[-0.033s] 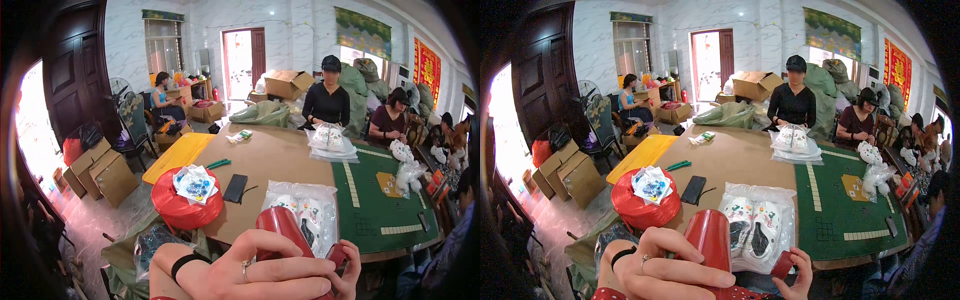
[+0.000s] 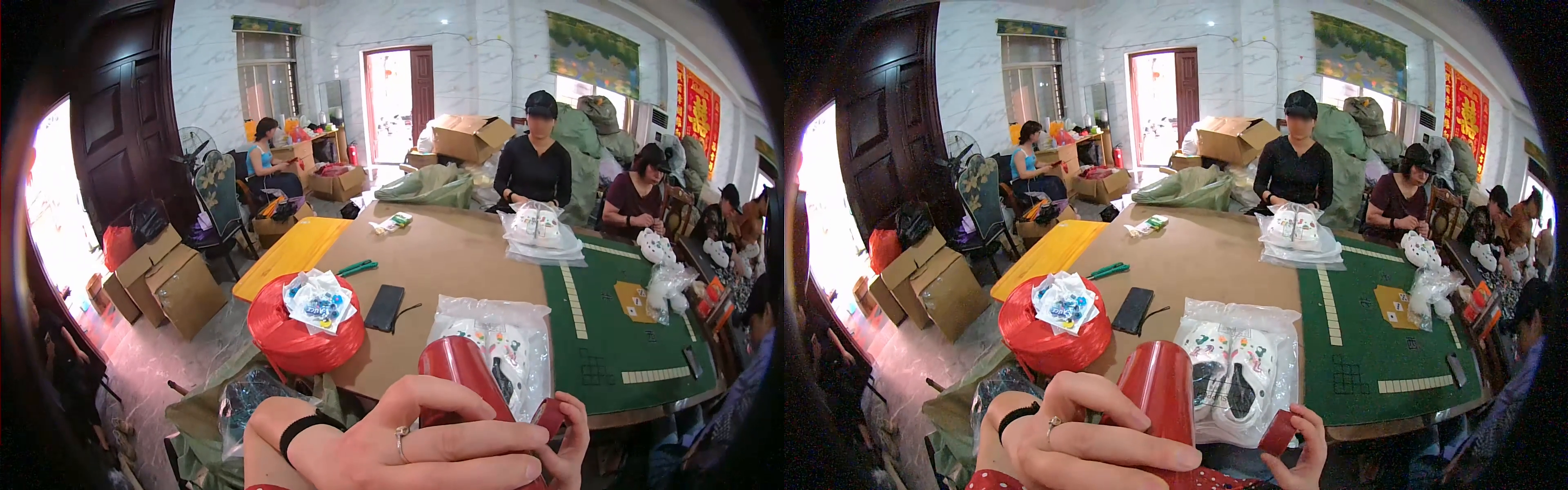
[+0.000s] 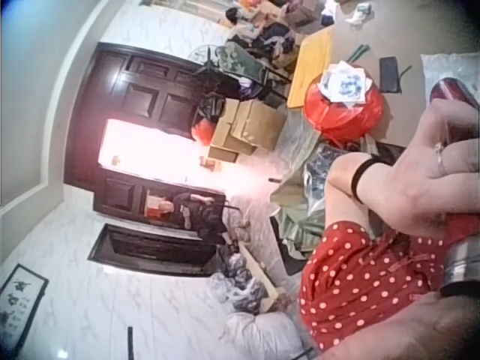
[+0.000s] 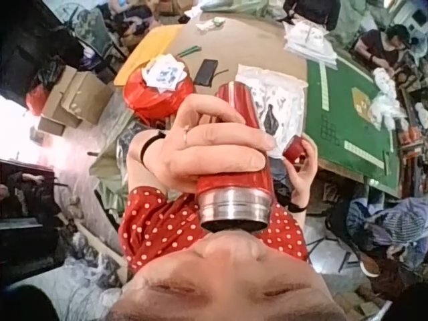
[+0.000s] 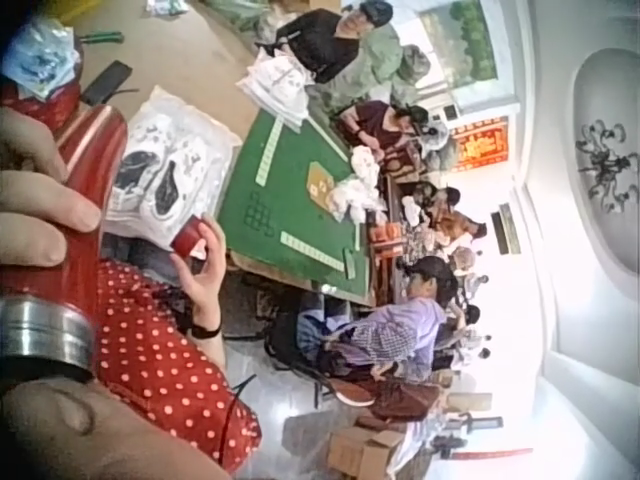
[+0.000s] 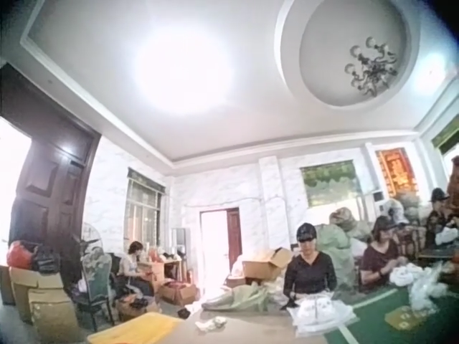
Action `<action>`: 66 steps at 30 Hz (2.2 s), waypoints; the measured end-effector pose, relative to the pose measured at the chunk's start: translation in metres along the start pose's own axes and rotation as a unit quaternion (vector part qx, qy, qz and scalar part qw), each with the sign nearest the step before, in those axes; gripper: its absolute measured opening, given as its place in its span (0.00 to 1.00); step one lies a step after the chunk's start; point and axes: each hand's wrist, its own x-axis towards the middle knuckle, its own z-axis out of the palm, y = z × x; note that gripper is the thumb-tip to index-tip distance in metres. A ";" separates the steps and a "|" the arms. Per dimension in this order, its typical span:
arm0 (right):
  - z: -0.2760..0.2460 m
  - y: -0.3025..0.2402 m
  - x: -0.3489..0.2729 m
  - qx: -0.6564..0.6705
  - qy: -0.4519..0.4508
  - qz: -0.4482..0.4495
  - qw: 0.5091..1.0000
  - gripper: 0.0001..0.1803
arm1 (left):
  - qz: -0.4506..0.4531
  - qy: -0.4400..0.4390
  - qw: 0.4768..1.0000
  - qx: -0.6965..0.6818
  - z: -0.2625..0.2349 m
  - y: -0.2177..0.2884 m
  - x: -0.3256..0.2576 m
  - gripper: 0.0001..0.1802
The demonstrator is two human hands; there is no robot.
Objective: Inspecting white platform clogs and placing them into clear plastic packaging at a manufacturing station.
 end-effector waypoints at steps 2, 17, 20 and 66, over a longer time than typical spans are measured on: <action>0.000 0.002 0.000 0.004 -0.003 0.001 1.000 0.40 | 0.112 -0.023 0.993 0.003 -0.003 -0.030 -0.004 0.21; -0.004 0.008 -0.004 -0.005 -0.017 -0.035 0.999 0.42 | 0.291 0.009 0.955 0.051 -0.013 -0.033 0.017 0.24; -0.001 -0.001 -0.002 -0.041 -0.029 -0.054 0.997 0.38 | 0.305 0.019 0.951 0.057 -0.014 -0.033 0.022 0.24; -0.003 -0.002 0.000 -0.002 -0.022 -0.020 1.000 0.41 | -0.007 -0.174 0.977 -0.121 -0.025 -0.024 -0.007 0.35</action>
